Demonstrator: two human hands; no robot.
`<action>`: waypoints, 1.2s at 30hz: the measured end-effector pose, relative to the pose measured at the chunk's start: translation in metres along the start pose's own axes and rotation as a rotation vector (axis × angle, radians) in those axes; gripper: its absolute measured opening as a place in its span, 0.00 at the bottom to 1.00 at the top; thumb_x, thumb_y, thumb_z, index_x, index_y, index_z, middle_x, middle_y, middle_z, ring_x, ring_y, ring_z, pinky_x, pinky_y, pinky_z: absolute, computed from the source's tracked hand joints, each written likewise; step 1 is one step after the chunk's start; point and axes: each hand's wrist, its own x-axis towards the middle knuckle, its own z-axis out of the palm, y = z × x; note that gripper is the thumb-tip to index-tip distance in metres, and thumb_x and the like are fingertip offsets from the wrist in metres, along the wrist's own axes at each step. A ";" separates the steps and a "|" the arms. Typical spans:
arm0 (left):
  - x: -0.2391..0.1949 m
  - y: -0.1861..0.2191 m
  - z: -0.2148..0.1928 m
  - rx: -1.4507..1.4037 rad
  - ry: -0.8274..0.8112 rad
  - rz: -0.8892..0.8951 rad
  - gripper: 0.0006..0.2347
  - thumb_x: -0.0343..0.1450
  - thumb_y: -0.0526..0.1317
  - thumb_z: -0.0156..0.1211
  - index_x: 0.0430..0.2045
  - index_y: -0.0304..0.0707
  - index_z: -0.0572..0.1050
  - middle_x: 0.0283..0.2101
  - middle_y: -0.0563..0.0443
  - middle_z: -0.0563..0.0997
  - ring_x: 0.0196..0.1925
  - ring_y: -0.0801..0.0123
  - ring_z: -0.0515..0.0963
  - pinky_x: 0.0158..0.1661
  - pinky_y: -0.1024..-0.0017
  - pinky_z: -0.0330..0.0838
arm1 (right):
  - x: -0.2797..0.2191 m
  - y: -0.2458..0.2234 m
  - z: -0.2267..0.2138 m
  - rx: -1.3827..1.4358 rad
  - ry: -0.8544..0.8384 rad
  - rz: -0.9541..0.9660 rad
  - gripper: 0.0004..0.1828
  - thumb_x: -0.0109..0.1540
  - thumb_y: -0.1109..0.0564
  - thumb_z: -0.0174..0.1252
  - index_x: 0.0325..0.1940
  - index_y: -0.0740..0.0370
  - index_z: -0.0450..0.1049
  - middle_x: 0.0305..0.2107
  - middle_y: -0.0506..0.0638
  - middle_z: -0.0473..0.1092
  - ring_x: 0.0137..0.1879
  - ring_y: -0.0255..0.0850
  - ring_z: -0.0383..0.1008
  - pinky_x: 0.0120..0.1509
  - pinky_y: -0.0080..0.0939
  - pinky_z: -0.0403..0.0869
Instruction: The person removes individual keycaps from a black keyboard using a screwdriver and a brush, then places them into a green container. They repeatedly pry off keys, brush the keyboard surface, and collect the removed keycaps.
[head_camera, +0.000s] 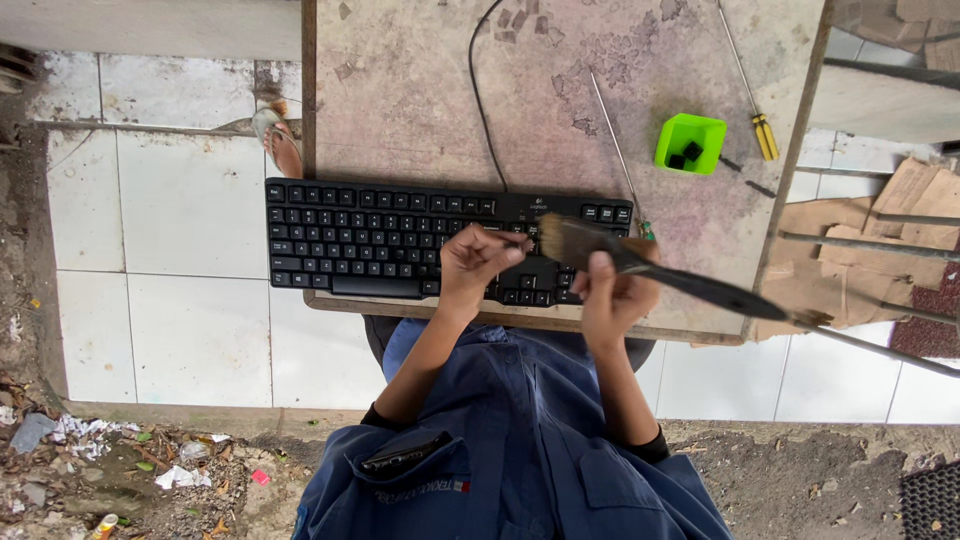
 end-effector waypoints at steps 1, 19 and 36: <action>-0.001 0.005 0.003 -0.001 0.003 0.002 0.07 0.58 0.22 0.60 0.24 0.23 0.72 0.34 0.32 0.77 0.40 0.52 0.76 0.41 0.63 0.74 | 0.003 -0.001 -0.003 0.001 -0.004 0.000 0.12 0.60 0.63 0.45 0.43 0.77 0.60 0.04 0.51 0.58 0.08 0.35 0.58 0.14 0.30 0.57; -0.006 0.005 0.003 0.211 -0.046 -0.002 0.10 0.66 0.29 0.53 0.40 0.27 0.72 0.41 0.33 0.74 0.48 0.52 0.70 0.48 0.59 0.70 | 0.016 -0.009 0.019 -0.441 -0.144 -0.312 0.06 0.59 0.61 0.52 0.33 0.69 0.68 0.26 0.51 0.59 0.19 0.37 0.66 0.19 0.34 0.66; -0.005 0.005 0.001 -0.069 -0.045 -0.038 0.11 0.66 0.26 0.50 0.42 0.22 0.66 0.44 0.32 0.71 0.51 0.43 0.68 0.51 0.52 0.65 | 0.090 0.009 0.036 -0.442 -0.512 -0.209 0.12 0.56 0.58 0.61 0.41 0.65 0.71 0.27 0.55 0.65 0.24 0.46 0.71 0.27 0.39 0.70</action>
